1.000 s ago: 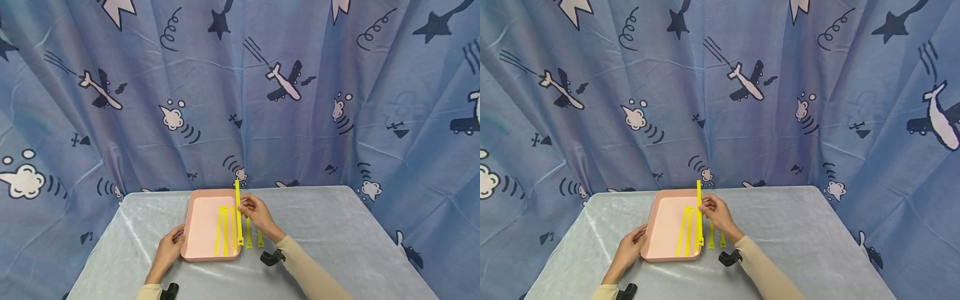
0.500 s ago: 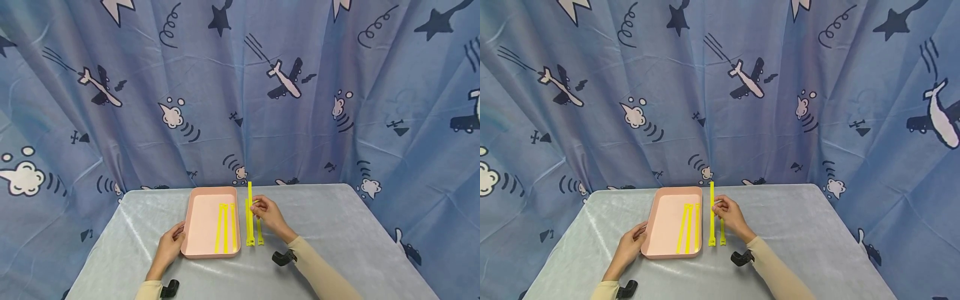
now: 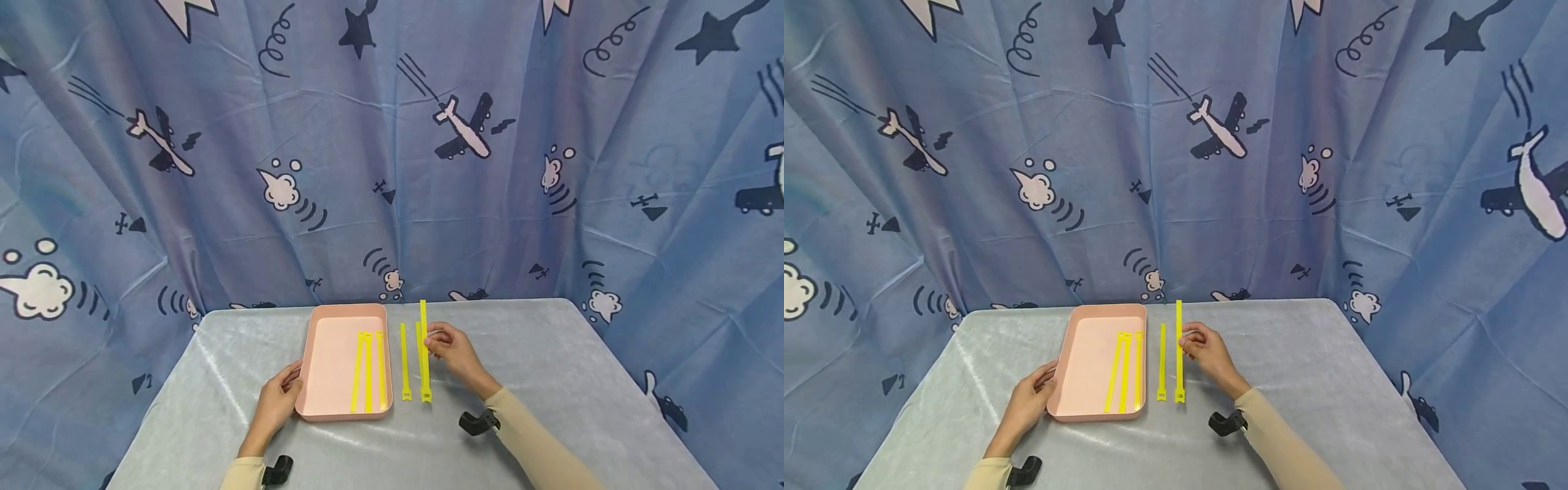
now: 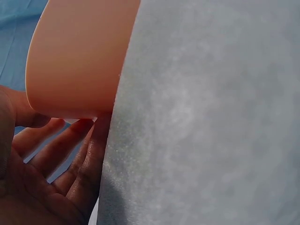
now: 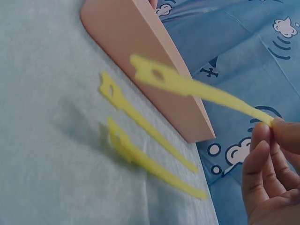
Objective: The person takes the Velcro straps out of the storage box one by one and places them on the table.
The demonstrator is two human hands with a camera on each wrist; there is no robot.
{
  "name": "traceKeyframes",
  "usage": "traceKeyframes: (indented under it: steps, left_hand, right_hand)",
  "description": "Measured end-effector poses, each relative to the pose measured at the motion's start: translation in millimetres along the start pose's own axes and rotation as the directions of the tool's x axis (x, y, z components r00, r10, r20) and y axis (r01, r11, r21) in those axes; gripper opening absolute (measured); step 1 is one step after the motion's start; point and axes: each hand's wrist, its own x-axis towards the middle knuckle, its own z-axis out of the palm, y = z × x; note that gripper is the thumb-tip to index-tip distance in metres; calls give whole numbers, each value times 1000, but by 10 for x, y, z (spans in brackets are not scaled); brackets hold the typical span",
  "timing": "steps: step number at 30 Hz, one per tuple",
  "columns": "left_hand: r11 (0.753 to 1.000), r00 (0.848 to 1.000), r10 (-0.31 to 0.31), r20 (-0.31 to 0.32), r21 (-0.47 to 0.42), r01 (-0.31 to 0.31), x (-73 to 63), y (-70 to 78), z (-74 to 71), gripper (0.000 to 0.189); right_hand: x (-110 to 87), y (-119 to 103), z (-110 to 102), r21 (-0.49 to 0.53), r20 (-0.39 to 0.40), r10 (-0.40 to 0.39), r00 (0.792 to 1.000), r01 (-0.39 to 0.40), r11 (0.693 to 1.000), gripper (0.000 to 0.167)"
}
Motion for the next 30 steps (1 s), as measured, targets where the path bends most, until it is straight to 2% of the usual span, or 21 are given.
traceKeyframes:
  steps: [12,30]
  left_hand:
    - [1000,1000,-2,1,5,2,-5,8,-6,42]
    - [1000,1000,-16,1,13,16,-14,8,9,42]
  right_hand:
    - [-9,80,-159,-9,-26,48,999,-48,999,27]
    - [78,260,-308,-72,-6,82,997,-83,994,25]
